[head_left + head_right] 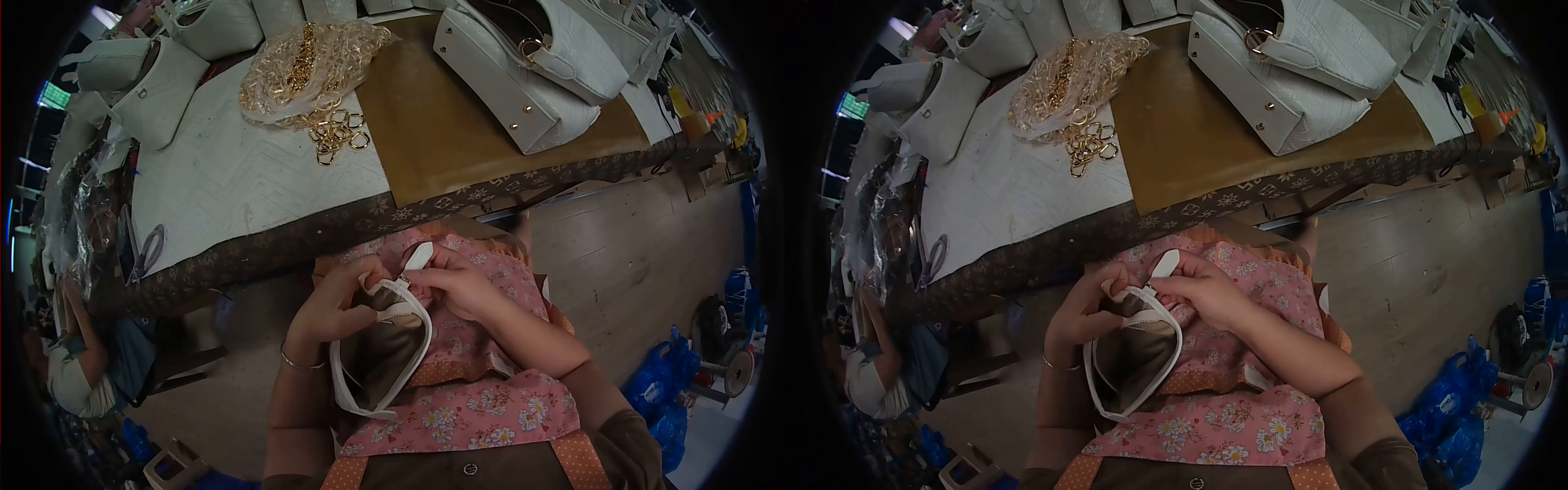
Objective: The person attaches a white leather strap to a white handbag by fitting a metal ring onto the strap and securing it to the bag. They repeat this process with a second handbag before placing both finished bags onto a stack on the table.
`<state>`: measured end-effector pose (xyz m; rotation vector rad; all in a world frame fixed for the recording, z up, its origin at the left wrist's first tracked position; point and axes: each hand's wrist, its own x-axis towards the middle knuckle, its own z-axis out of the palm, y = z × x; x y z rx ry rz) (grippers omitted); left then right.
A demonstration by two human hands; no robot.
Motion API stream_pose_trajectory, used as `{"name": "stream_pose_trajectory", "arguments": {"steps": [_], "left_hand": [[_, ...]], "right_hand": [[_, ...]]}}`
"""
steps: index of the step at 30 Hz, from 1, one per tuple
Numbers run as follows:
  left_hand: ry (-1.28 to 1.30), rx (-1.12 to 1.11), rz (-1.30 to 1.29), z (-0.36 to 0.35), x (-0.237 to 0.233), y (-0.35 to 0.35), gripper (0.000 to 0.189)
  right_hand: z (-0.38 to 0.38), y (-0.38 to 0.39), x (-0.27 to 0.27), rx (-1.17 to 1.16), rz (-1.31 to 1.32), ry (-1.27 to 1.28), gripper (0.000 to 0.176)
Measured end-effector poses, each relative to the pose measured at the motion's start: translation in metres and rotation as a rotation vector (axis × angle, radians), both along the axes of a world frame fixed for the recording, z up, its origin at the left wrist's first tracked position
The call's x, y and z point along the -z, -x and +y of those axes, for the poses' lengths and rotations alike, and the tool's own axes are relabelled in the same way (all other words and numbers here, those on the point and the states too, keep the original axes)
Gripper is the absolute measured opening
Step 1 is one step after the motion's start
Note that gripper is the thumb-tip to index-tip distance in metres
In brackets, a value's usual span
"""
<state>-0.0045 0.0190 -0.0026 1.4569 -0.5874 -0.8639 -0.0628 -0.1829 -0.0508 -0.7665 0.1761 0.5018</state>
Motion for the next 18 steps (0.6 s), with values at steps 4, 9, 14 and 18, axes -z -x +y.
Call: {"name": "stream_pose_trajectory", "arguments": {"steps": [4,9,14,18], "left_hand": [[0.061,-0.024,0.257,0.003,0.005,0.0,0.026],[0.048,-0.022,-0.013,-0.003,-0.001,0.004,0.031],[-0.272,-0.139,-0.279,-0.016,-0.002,0.012,0.046],[-0.383,-0.232,-0.495,-0.024,-0.007,0.018,0.051]], "right_hand": [[0.003,0.001,-0.004,-0.031,-0.009,0.02,0.013],[0.004,0.001,-0.008,-0.009,0.029,-0.044,0.016],[0.0,0.001,-0.009,0.015,-0.127,0.266,0.012],[0.0,0.01,-0.023,0.06,-0.339,0.688,0.01]]}}
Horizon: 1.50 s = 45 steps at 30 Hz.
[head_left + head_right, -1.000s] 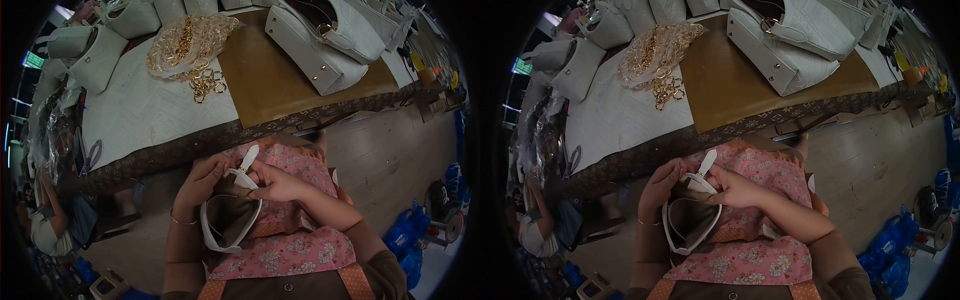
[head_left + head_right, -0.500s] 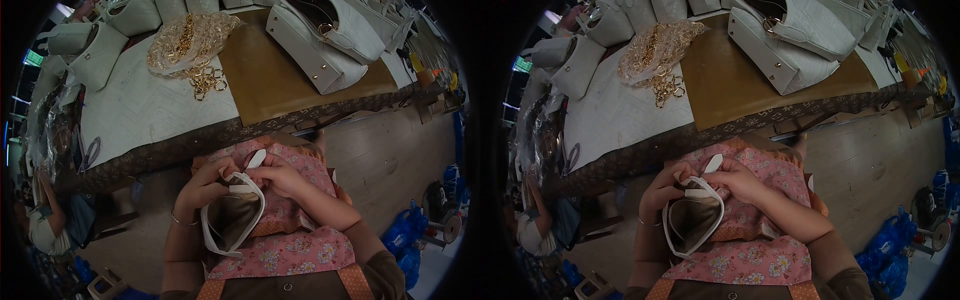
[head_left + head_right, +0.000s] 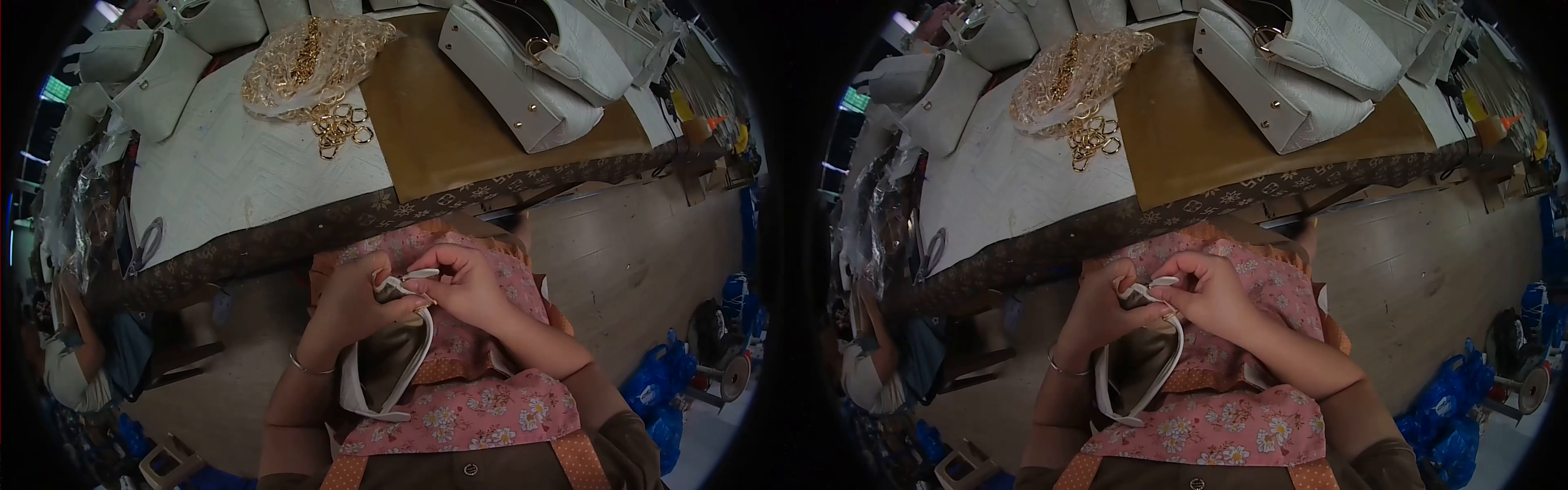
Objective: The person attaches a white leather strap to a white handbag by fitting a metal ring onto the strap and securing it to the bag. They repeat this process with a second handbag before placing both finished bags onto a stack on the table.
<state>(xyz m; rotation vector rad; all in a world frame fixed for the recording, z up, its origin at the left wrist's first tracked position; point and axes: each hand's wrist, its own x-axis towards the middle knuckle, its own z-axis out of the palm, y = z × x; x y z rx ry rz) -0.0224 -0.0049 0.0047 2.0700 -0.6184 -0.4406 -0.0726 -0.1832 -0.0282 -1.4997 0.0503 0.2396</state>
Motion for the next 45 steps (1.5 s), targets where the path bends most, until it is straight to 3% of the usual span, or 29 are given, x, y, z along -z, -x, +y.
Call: {"name": "stream_pose_trajectory", "arguments": {"steps": [4,10,18,22,24,27,40,45], "left_hand": [[0.049,-0.02,0.01,-0.002,0.004,0.004,0.053],[-0.007,-0.062,-0.037,-0.004,0.002,0.006,0.051],[-0.002,-0.002,-0.066,-0.005,0.007,0.008,0.047],[0.079,0.127,0.098,0.007,0.012,-0.007,0.032],[0.246,0.177,0.354,0.012,0.014,-0.012,0.017],[0.193,0.182,0.444,0.011,0.013,-0.012,0.013],[0.258,0.206,0.413,0.016,0.021,-0.015,0.014],[0.248,0.247,0.362,0.018,0.025,-0.016,0.024]], "right_hand": [[-0.006,0.005,-0.025,-0.107,-0.103,0.148,0.017],[-0.016,0.003,-0.014,-0.141,0.039,-0.155,0.026],[-0.015,-0.011,-0.003,-0.243,0.148,-0.329,0.014],[-0.013,-0.015,0.004,-0.217,0.203,-0.323,0.017],[-0.013,-0.016,0.004,-0.249,0.26,-0.288,0.017],[-0.011,-0.017,0.006,-0.227,0.21,-0.247,0.017],[-0.004,-0.019,0.005,-0.205,0.144,-0.111,0.017],[-0.003,-0.018,0.005,-0.202,0.127,-0.08,0.016]]}}
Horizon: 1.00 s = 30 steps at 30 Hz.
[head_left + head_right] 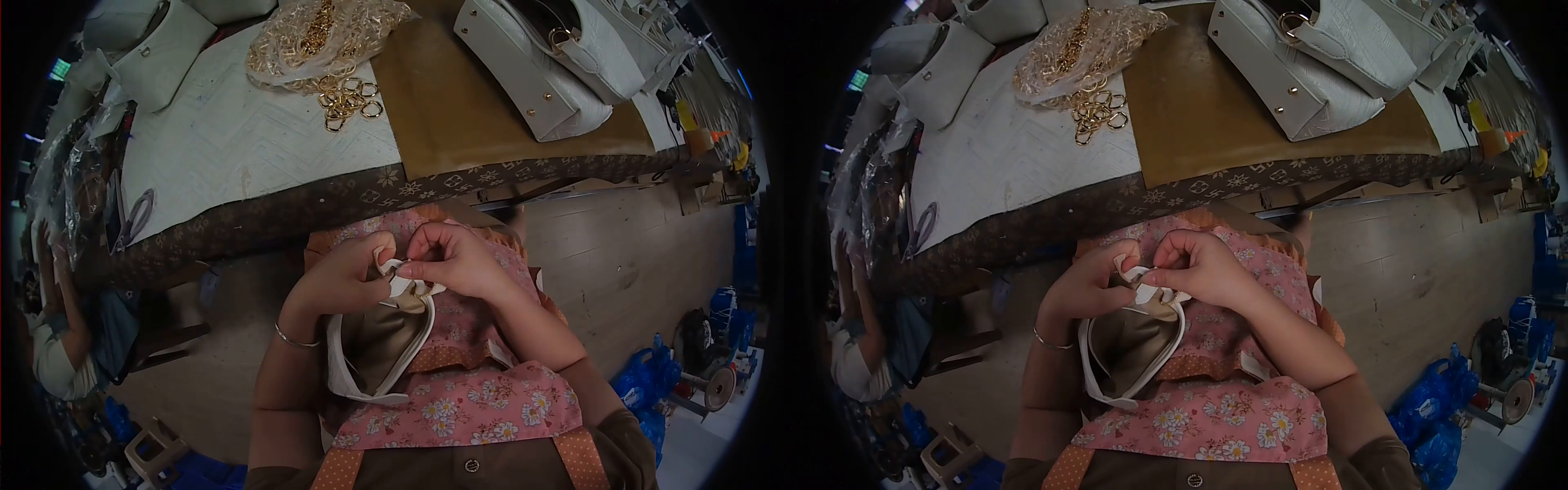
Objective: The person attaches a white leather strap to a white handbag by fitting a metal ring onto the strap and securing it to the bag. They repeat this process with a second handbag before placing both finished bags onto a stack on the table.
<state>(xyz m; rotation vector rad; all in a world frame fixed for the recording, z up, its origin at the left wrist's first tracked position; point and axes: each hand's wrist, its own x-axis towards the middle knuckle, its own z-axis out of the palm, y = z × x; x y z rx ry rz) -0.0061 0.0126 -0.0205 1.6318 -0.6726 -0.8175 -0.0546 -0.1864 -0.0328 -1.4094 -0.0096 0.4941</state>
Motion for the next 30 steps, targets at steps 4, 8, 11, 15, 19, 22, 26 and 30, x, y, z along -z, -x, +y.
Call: {"name": "stream_pose_trajectory", "arguments": {"steps": [4,8,11,15,19,22,26,30], "left_hand": [[-0.03,0.053,-0.081,0.001,-0.006,-0.003,0.03],[-0.023,0.077,-0.129,0.002,-0.003,-0.005,0.035],[-0.007,0.069,-0.06,0.002,-0.009,-0.004,0.036],[-0.015,0.078,-0.072,0.003,-0.01,-0.004,0.037],[-0.037,0.06,-0.033,-0.001,-0.016,-0.002,0.037],[-0.045,0.026,0.012,-0.002,-0.019,-0.001,0.038],[-0.07,0.044,-0.087,-0.003,-0.023,-0.003,0.038],[-0.025,0.038,-0.009,-0.004,-0.02,-0.002,0.037]], "right_hand": [[-0.001,0.0,0.002,-0.01,-0.033,0.039,0.016],[0.001,0.004,0.003,0.015,-0.019,0.011,0.017],[0.003,0.01,-0.003,0.052,-0.049,0.007,0.02],[-0.007,0.014,0.002,-0.158,0.0,0.023,0.025],[-0.006,0.014,0.012,-0.199,0.155,-0.121,0.021],[-0.002,0.013,0.014,-0.107,0.237,-0.281,0.016],[0.005,0.02,0.015,-0.007,0.077,-0.197,0.011],[0.01,0.022,-0.001,0.055,-0.295,0.147,0.013]]}}
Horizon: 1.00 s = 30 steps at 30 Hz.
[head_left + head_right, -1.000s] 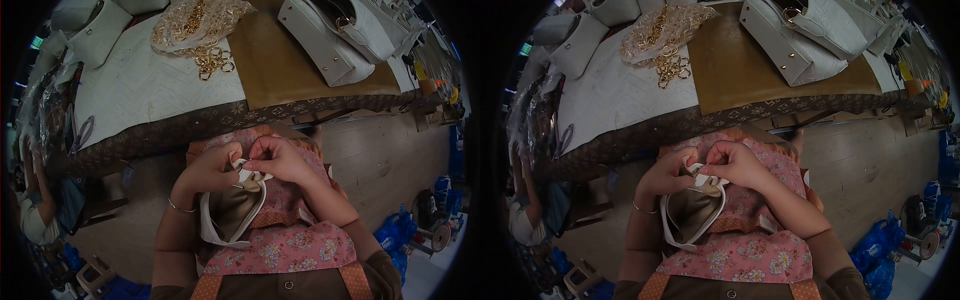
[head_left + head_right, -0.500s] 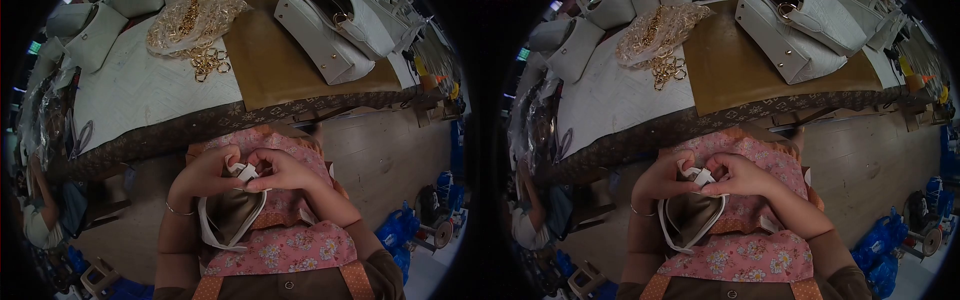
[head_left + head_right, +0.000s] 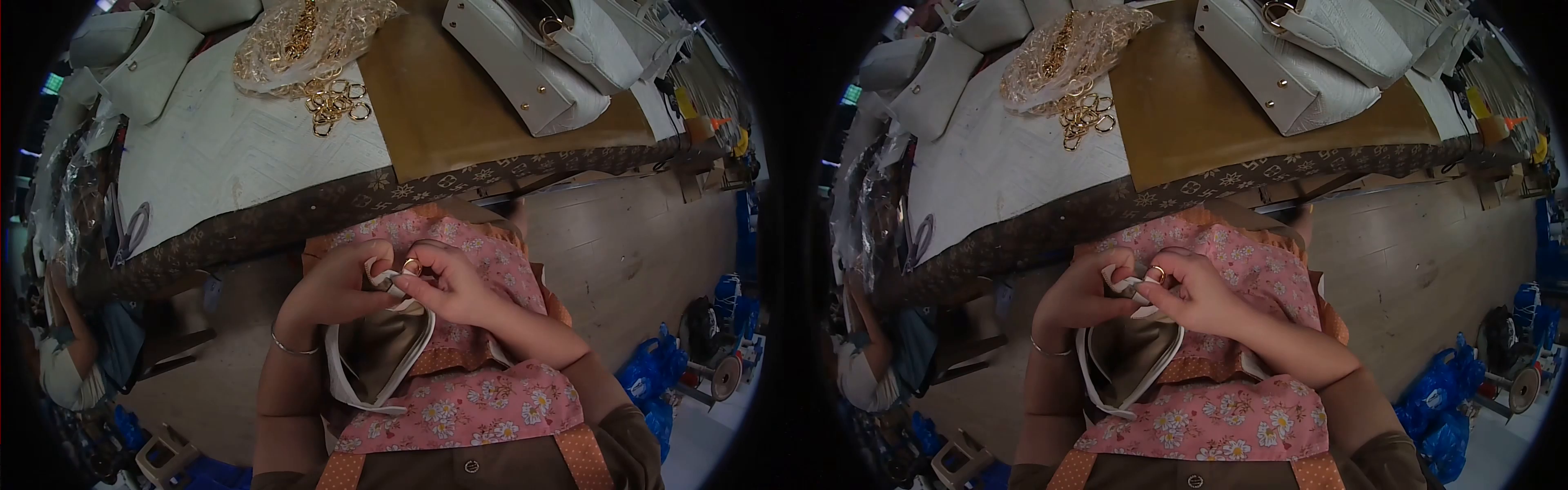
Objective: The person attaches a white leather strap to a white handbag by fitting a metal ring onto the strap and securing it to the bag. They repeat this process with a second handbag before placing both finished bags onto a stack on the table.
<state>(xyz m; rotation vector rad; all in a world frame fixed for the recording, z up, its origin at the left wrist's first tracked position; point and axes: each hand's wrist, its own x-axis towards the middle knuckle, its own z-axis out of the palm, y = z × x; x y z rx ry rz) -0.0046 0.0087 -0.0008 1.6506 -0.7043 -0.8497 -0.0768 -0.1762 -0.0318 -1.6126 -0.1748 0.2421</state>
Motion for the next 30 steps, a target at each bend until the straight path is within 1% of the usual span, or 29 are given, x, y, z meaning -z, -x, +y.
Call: {"name": "stream_pose_trajectory", "arguments": {"steps": [1,3,4,6,7,9,10,12,13,15,18,22,24,28,30], "left_hand": [[0.0,0.002,0.0,0.0,0.001,0.0,0.037],[0.051,-0.012,0.087,0.001,0.004,0.0,0.035],[0.051,-0.008,0.086,0.002,0.004,-0.002,0.035],[0.032,-0.006,0.133,0.005,0.004,-0.004,0.033],[0.03,-0.004,0.132,0.006,0.005,-0.004,0.033],[0.083,0.007,0.204,0.007,0.007,-0.004,0.031],[0.08,0.011,0.205,0.007,0.006,-0.004,0.031],[0.045,-0.054,0.217,0.007,0.002,-0.003,0.022],[0.045,-0.049,0.216,0.006,0.002,-0.003,0.022],[0.12,-0.096,0.324,0.004,0.002,-0.001,0.015],[0.072,-0.089,0.246,0.004,0.0,0.001,0.017],[0.01,-0.118,0.27,0.003,-0.001,0.001,0.017],[-0.054,-0.137,0.242,0.003,0.001,0.001,0.015],[-0.095,-0.136,0.212,0.002,0.003,0.002,0.016],[-0.086,-0.124,0.127,0.001,0.003,0.002,0.015]], "right_hand": [[0.002,0.0,0.0,0.002,0.0,0.0,0.013],[0.004,0.0,-0.001,0.058,-0.186,0.206,0.015],[0.003,-0.001,0.001,0.063,-0.188,0.206,0.015],[0.002,-0.003,0.008,-0.001,0.016,0.056,0.014],[0.001,-0.003,0.01,0.002,0.015,0.054,0.014],[-0.001,-0.003,0.014,-0.113,0.235,-0.246,0.019],[0.0,-0.001,0.017,-0.109,0.234,-0.249,0.019],[0.0,0.002,0.02,-0.181,0.304,-0.188,0.026],[0.0,0.002,0.019,-0.176,0.303,-0.189,0.026],[0.001,0.001,0.015,-0.153,0.288,-0.226,0.029],[0.001,0.002,0.014,-0.149,0.313,-0.265,0.031],[0.0,0.001,0.014,-0.165,0.257,-0.283,0.026],[0.0,0.001,0.019,-0.13,0.354,-0.382,0.021],[0.0,-0.001,0.016,-0.112,0.422,-0.323,0.018],[0.001,0.0,0.024,-0.089,0.318,-0.305,0.016]]}}
